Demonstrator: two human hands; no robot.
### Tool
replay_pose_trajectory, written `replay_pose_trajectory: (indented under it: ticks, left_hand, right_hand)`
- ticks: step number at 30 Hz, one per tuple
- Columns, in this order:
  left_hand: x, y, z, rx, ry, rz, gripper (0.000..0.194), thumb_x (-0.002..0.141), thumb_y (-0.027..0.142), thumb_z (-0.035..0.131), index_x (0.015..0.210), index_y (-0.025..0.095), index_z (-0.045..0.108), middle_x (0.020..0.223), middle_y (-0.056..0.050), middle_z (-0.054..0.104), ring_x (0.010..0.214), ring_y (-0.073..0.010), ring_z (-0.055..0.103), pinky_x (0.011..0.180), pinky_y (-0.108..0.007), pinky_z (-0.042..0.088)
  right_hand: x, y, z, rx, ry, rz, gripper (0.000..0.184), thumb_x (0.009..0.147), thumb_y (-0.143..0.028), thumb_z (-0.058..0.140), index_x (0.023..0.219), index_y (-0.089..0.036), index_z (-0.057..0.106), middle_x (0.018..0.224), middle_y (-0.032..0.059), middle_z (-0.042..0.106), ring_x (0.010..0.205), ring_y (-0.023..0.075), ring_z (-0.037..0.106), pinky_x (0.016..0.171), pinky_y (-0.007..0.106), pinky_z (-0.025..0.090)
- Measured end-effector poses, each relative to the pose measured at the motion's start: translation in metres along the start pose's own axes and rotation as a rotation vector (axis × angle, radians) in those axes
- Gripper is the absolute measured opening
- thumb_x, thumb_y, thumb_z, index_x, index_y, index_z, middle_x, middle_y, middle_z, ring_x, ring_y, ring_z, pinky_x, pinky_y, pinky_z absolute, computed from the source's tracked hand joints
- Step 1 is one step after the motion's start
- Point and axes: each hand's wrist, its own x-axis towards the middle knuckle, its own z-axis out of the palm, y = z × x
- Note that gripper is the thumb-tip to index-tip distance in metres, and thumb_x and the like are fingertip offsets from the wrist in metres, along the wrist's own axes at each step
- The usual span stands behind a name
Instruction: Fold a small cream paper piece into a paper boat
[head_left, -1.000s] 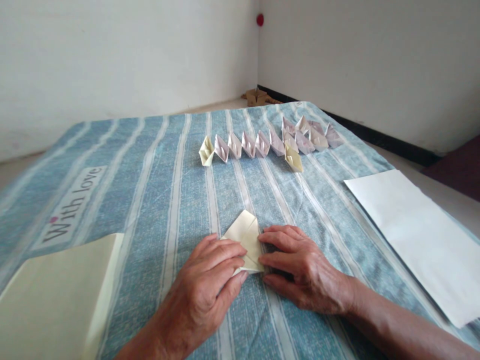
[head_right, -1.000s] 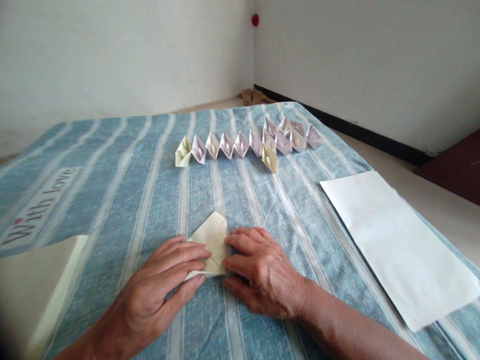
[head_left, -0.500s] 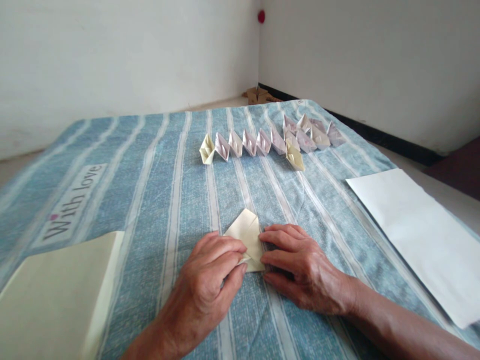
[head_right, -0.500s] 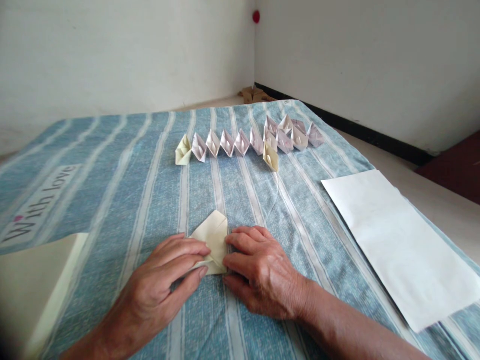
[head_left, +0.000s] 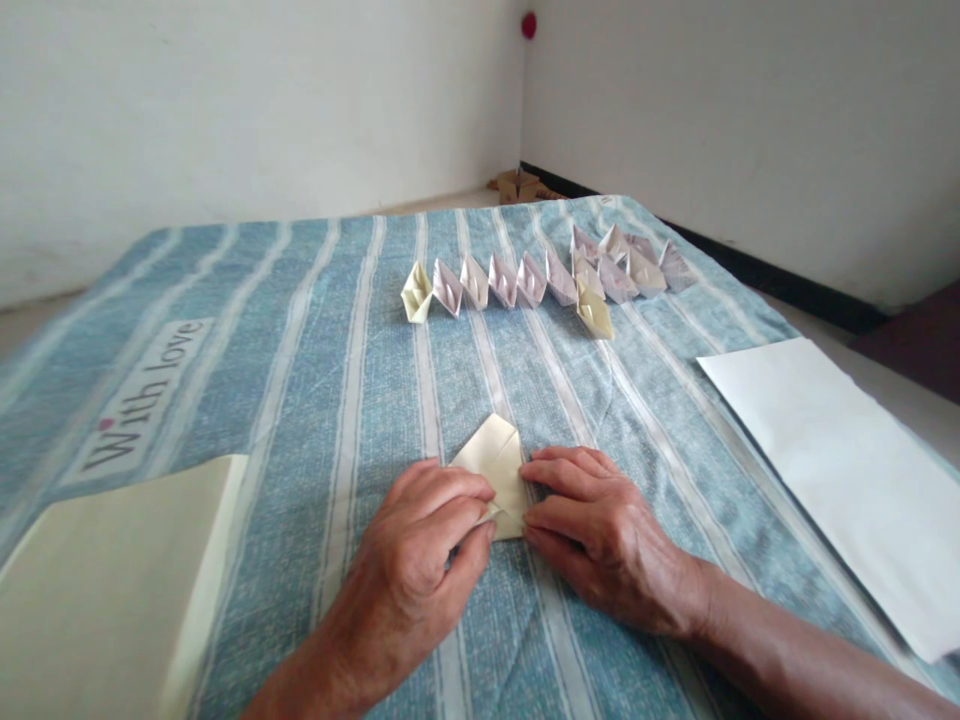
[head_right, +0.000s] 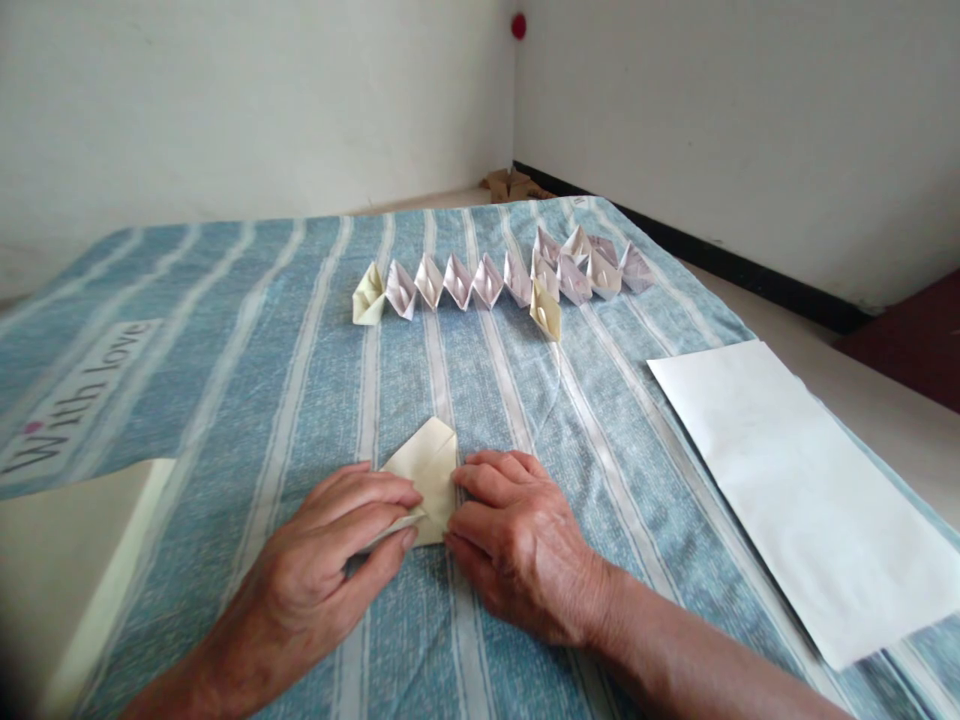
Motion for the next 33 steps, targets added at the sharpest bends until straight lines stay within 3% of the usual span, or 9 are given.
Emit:
replay_pose_trajectory:
  ticks: [12,20,24,27,30,33]
  left_hand:
    - [0.002,0.003,0.001,-0.014,0.040,-0.023,0.015,0.082,0.003,0.055,0.084,0.016,0.063,0.085,-0.003,0.068,0.082,-0.0185,0.064,0.083,-0.043,0.051]
    - [0.003,0.003,0.002,-0.008,0.033,-0.027,0.015,0.082,0.003,0.054,0.084,0.016,0.062,0.085,-0.003,0.068,0.081,-0.0183,0.065,0.083,-0.045,0.051]
    - [0.002,0.002,0.002,-0.017,0.029,-0.034,0.015,0.082,0.003,0.054,0.084,0.016,0.061,0.085,-0.003,0.068,0.081,-0.0184,0.064,0.083,-0.045,0.050]
    - [0.002,0.002,0.002,-0.023,0.036,-0.029,0.016,0.082,0.002,0.054,0.085,0.016,0.061,0.084,-0.003,0.067,0.080,-0.0178,0.064,0.083,-0.045,0.050]
    - [0.001,0.002,0.002,-0.028,0.035,-0.034,0.016,0.082,0.002,0.054,0.085,0.016,0.061,0.085,-0.003,0.067,0.081,-0.0177,0.064,0.084,-0.044,0.050]
    - [0.001,0.003,0.002,-0.035,0.036,-0.039,0.016,0.082,0.002,0.055,0.085,0.016,0.061,0.085,-0.003,0.067,0.081,-0.0175,0.064,0.085,-0.044,0.049]
  right_hand:
    - [0.000,-0.002,0.003,0.013,0.017,0.027,0.019,0.089,-0.011,0.056,0.072,-0.015,0.063,0.107,0.0084,0.069,0.110,0.0260,0.059,0.095,0.044,0.046]
    - [-0.001,0.005,-0.001,0.157,0.015,0.050,0.015,0.088,-0.008,0.056,0.082,-0.015,0.068,0.106,0.0075,0.069,0.109,0.0217,0.061,0.096,0.040,0.046]
    - [0.000,0.008,-0.004,0.252,0.047,0.006,0.014,0.087,-0.006,0.057,0.089,-0.014,0.069,0.095,0.0066,0.070,0.104,0.0187,0.064,0.099,0.037,0.046]
    - [-0.002,0.008,-0.005,0.275,0.159,-0.002,0.013,0.085,-0.005,0.058,0.091,-0.011,0.068,0.095,0.0098,0.069,0.098,0.0190,0.065,0.091,0.036,0.051]
    - [-0.004,0.005,-0.007,0.160,0.238,-0.074,0.010,0.083,-0.005,0.058,0.088,-0.008,0.067,0.096,0.0149,0.068,0.095,0.0229,0.064,0.083,0.040,0.054]
    - [-0.005,0.000,-0.008,0.026,0.213,-0.208,0.009,0.081,-0.005,0.058,0.081,-0.007,0.067,0.092,0.0161,0.068,0.093,0.0260,0.063,0.082,0.045,0.053]
